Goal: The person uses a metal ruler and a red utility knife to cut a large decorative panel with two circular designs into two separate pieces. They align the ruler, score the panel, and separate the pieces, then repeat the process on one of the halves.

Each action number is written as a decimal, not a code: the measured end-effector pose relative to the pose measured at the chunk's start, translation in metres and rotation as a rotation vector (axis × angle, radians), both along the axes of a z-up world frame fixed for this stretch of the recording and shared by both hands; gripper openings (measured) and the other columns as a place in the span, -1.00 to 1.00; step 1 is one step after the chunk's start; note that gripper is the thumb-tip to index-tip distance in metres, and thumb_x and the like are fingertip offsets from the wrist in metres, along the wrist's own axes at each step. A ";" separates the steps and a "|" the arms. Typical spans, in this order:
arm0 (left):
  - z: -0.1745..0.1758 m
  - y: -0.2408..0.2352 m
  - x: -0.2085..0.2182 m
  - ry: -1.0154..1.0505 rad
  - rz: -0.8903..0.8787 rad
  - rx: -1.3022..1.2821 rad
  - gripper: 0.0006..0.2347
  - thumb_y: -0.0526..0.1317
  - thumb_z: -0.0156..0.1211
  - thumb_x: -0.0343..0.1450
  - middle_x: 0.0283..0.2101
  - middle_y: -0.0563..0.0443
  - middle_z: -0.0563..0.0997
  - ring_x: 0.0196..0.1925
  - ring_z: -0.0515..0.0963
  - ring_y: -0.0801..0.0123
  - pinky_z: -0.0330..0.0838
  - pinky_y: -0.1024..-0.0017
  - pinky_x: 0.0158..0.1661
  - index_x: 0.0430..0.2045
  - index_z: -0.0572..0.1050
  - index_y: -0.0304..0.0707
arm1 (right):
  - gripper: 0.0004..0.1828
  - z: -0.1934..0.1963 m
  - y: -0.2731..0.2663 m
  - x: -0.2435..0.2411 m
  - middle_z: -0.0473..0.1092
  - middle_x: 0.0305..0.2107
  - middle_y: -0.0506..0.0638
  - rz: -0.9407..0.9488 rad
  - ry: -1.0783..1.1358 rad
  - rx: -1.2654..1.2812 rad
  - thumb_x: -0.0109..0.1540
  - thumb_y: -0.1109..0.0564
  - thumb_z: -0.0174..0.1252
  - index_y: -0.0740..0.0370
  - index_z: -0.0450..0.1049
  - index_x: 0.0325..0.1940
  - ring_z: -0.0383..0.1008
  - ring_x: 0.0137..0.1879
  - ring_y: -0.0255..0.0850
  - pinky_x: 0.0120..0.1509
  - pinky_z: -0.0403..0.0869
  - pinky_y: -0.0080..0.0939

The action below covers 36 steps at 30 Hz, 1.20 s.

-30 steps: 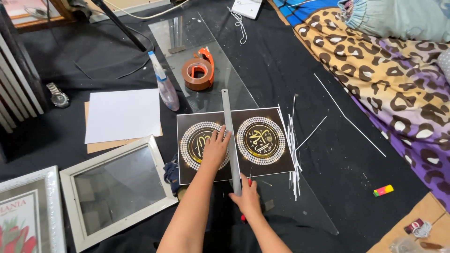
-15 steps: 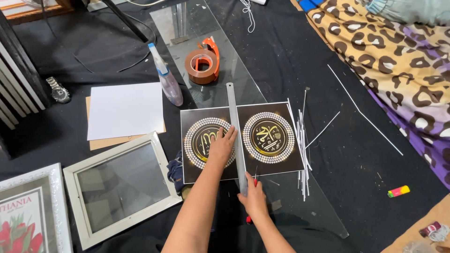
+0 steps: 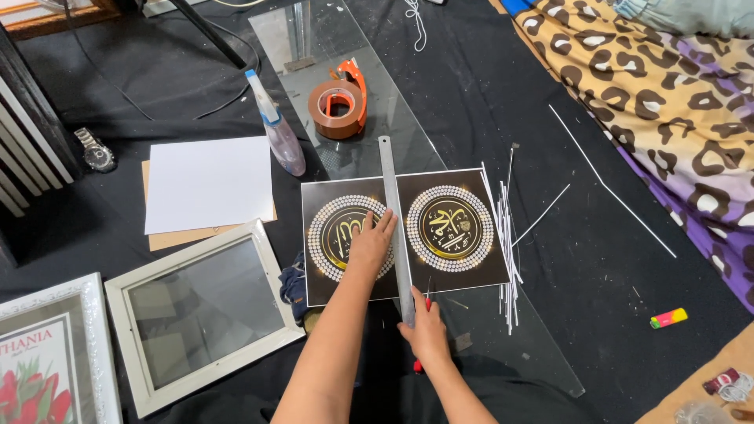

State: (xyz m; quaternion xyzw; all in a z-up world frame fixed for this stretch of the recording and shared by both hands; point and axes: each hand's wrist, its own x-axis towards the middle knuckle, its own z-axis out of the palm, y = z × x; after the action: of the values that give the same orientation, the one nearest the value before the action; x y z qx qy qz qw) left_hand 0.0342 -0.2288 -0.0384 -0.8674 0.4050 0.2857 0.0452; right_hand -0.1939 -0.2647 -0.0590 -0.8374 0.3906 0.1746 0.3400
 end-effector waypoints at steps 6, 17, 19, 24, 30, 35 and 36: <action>0.008 0.000 0.000 -0.002 -0.007 0.014 -0.22 -0.48 0.02 0.47 0.61 0.21 -0.35 0.61 -0.25 -0.06 0.10 -0.08 0.39 0.54 -0.30 0.02 | -0.03 0.004 0.000 -0.001 0.26 0.01 0.19 -0.004 -0.012 -0.008 0.17 0.01 0.32 -0.29 -0.02 0.57 0.46 0.02 0.32 0.17 0.46 0.15; 0.000 -0.001 0.001 0.010 0.005 0.008 -0.21 -0.48 0.02 0.46 0.61 0.24 -0.36 0.61 -0.26 -0.07 0.10 -0.09 0.38 0.54 -0.30 0.04 | -0.19 0.018 0.001 -0.001 0.32 0.01 0.20 -0.021 0.028 0.012 0.21 0.05 0.30 -0.26 0.10 0.47 0.48 0.03 0.27 0.13 0.47 0.14; -0.001 -0.002 0.001 0.003 0.003 0.009 -0.21 -0.49 0.03 0.47 0.61 0.24 -0.37 0.61 -0.26 -0.07 0.11 -0.09 0.38 0.54 -0.30 0.04 | -0.21 0.016 0.000 -0.002 0.33 0.01 0.18 -0.012 0.019 0.009 0.21 0.05 0.28 -0.25 0.11 0.46 0.48 0.05 0.23 0.15 0.46 0.12; 0.002 -0.002 0.002 0.017 -0.004 0.040 -0.20 -0.48 0.02 0.47 0.61 0.24 -0.40 0.62 -0.30 -0.04 0.09 -0.08 0.40 0.54 -0.34 0.05 | -0.21 0.014 0.001 -0.002 0.33 0.03 0.23 0.004 0.022 0.011 0.22 0.03 0.28 -0.23 0.10 0.47 0.45 0.09 0.29 0.17 0.43 0.15; 0.009 -0.001 0.001 0.037 -0.005 0.060 -0.18 -0.49 0.02 0.46 0.61 0.25 -0.43 0.62 -0.33 -0.03 0.04 -0.06 0.42 0.53 -0.36 0.04 | -0.21 0.020 0.002 -0.001 0.34 0.02 0.22 0.001 0.027 0.006 0.23 0.04 0.28 -0.23 0.10 0.48 0.48 0.05 0.27 0.13 0.47 0.13; 0.008 -0.002 0.002 0.018 -0.008 0.044 -0.20 -0.47 0.02 0.46 0.61 0.24 -0.40 0.62 -0.29 -0.04 0.09 -0.07 0.40 0.54 -0.33 0.04 | -0.28 0.009 0.004 -0.005 0.36 -0.06 0.20 0.011 -0.017 -0.040 0.21 0.03 0.30 -0.17 0.13 0.39 0.49 -0.04 0.24 0.06 0.47 0.14; 0.007 -0.002 0.002 0.030 -0.001 0.040 -0.21 -0.46 0.01 0.47 0.61 0.25 -0.40 0.62 -0.30 -0.04 0.06 -0.07 0.41 0.54 -0.33 0.05 | -0.34 0.005 0.004 -0.007 0.37 -0.09 0.18 0.009 -0.039 -0.069 0.19 0.04 0.33 -0.10 0.17 0.30 0.49 -0.08 0.21 0.02 0.46 0.14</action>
State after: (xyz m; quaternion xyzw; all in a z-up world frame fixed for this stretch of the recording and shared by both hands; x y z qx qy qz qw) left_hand 0.0360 -0.2306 -0.0318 -0.8616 0.4003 0.3068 0.0567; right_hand -0.2011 -0.2605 -0.0538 -0.8536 0.3861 0.1461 0.3176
